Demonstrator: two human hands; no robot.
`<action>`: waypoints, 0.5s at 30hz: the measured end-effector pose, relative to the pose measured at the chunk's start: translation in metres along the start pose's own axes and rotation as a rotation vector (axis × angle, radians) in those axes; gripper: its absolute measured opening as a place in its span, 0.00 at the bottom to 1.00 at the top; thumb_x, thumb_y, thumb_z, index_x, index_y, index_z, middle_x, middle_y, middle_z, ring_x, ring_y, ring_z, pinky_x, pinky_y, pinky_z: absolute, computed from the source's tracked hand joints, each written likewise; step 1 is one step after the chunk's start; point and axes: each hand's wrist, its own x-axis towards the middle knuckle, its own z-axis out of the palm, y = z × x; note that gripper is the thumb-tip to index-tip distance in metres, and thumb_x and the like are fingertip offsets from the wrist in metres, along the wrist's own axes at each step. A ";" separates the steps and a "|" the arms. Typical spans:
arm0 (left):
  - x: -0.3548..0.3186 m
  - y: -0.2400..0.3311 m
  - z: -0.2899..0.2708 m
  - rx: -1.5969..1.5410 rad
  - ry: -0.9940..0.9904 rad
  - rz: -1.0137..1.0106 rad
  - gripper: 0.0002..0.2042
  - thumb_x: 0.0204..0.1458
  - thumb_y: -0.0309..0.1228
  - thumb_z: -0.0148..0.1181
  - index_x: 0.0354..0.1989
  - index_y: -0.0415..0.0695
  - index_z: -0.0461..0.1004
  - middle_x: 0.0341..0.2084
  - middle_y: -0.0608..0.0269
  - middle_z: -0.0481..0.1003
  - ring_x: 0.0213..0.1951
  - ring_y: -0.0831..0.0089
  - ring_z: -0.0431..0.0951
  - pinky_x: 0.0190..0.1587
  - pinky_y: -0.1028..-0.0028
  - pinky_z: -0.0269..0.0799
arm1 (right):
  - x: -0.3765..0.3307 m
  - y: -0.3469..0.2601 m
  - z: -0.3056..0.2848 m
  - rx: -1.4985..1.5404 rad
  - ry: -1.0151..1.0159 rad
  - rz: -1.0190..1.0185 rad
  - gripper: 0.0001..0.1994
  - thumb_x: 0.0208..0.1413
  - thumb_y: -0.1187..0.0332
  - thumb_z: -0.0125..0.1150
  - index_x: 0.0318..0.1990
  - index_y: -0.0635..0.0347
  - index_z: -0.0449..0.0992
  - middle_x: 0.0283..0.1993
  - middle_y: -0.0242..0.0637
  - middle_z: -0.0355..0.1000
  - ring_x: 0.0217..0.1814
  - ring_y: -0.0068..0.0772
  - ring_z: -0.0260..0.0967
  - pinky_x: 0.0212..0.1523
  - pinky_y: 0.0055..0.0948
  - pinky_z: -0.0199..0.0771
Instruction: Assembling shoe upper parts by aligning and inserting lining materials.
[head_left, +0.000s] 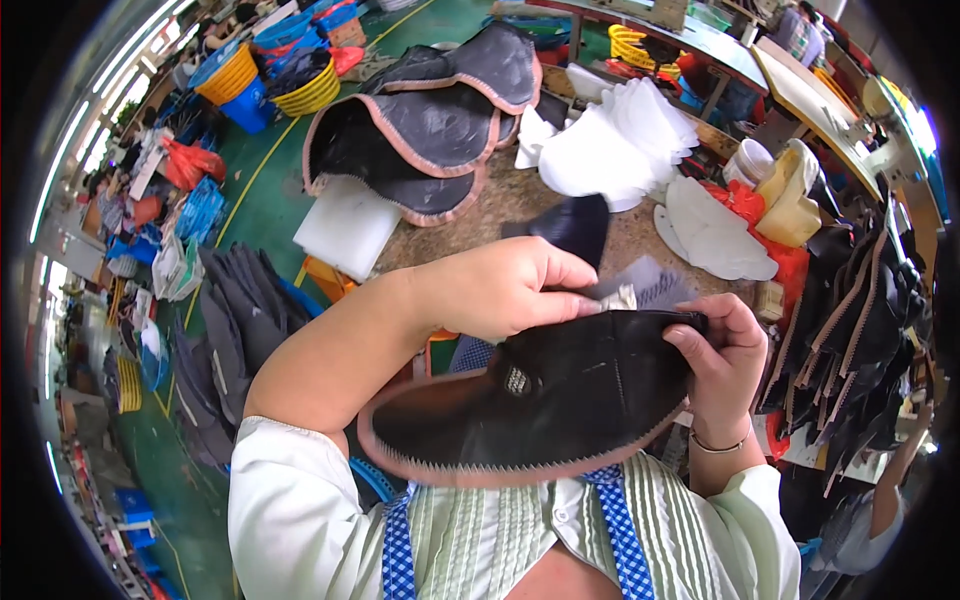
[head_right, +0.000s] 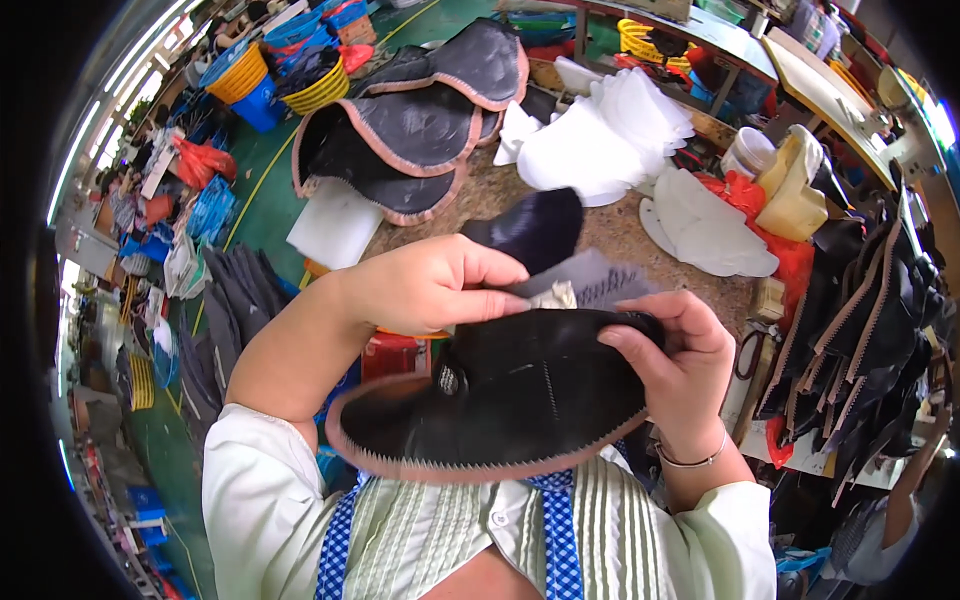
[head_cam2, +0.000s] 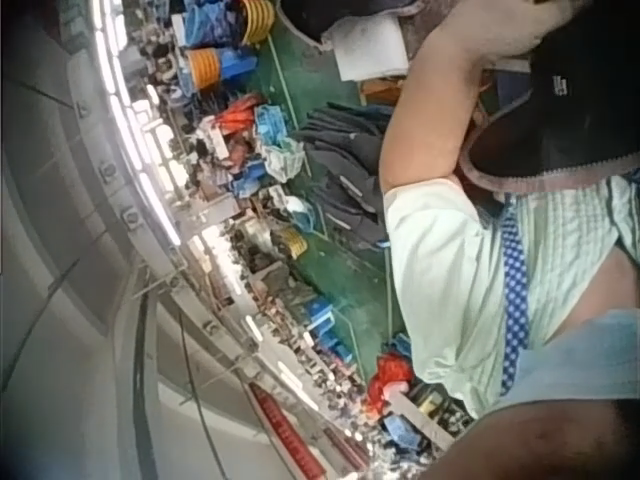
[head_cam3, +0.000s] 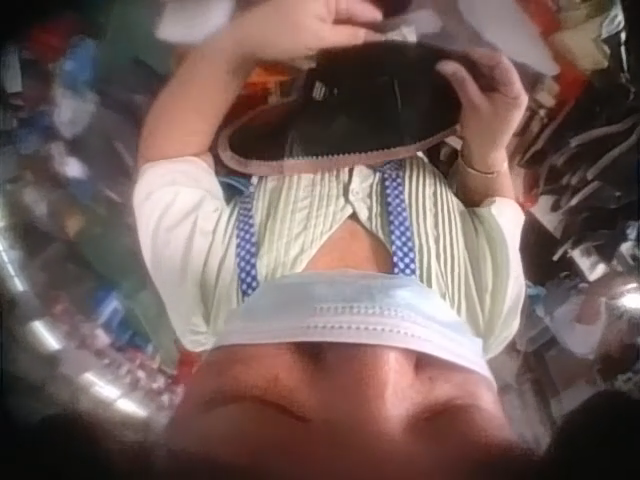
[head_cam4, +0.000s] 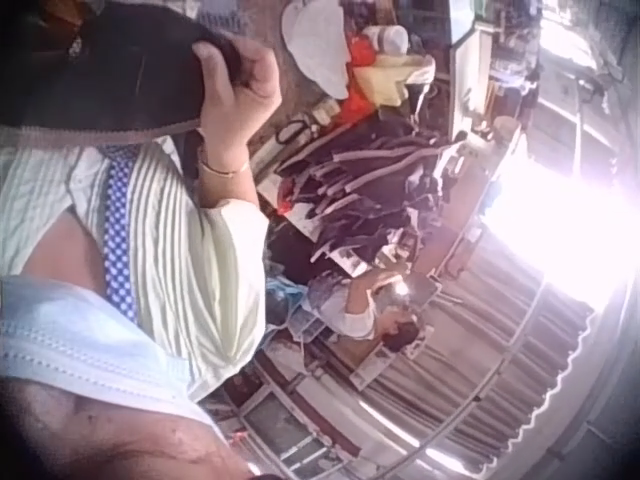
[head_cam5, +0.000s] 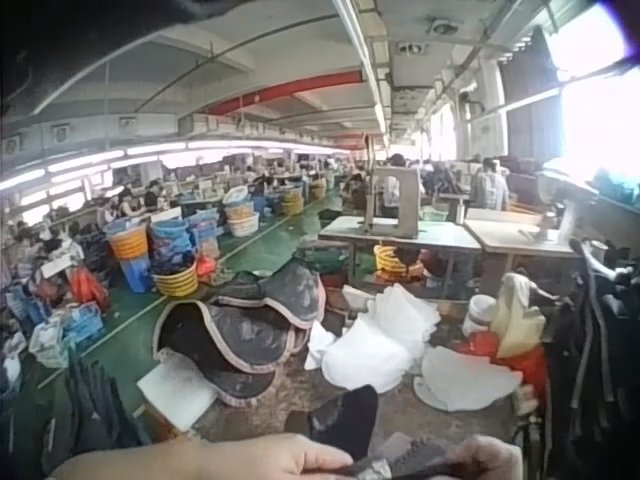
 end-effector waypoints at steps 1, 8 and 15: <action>-0.006 -0.003 0.000 0.028 -0.034 0.000 0.09 0.58 0.25 0.53 0.43 0.35 0.76 0.32 0.72 0.78 0.34 0.87 0.71 0.39 0.80 0.69 | -0.004 0.007 -0.005 0.150 -0.019 0.089 0.08 0.46 0.84 0.68 0.34 0.68 0.76 0.33 0.36 0.76 0.35 0.21 0.73 0.40 0.21 0.73; -0.028 0.002 0.012 -0.058 -0.070 -0.140 0.11 0.60 0.23 0.53 0.48 0.33 0.75 0.38 0.68 0.78 0.39 0.85 0.73 0.43 0.81 0.69 | 0.002 0.008 -0.005 0.391 -0.262 0.309 0.10 0.47 0.80 0.70 0.31 0.67 0.71 0.53 0.50 0.71 0.45 0.26 0.72 0.51 0.25 0.71; -0.025 -0.003 0.016 0.127 0.006 -0.113 0.09 0.58 0.24 0.55 0.44 0.34 0.76 0.34 0.69 0.78 0.36 0.84 0.74 0.41 0.81 0.70 | 0.004 0.019 -0.019 0.292 -0.343 0.413 0.13 0.42 0.79 0.74 0.28 0.65 0.70 0.39 0.37 0.74 0.35 0.15 0.68 0.36 0.15 0.69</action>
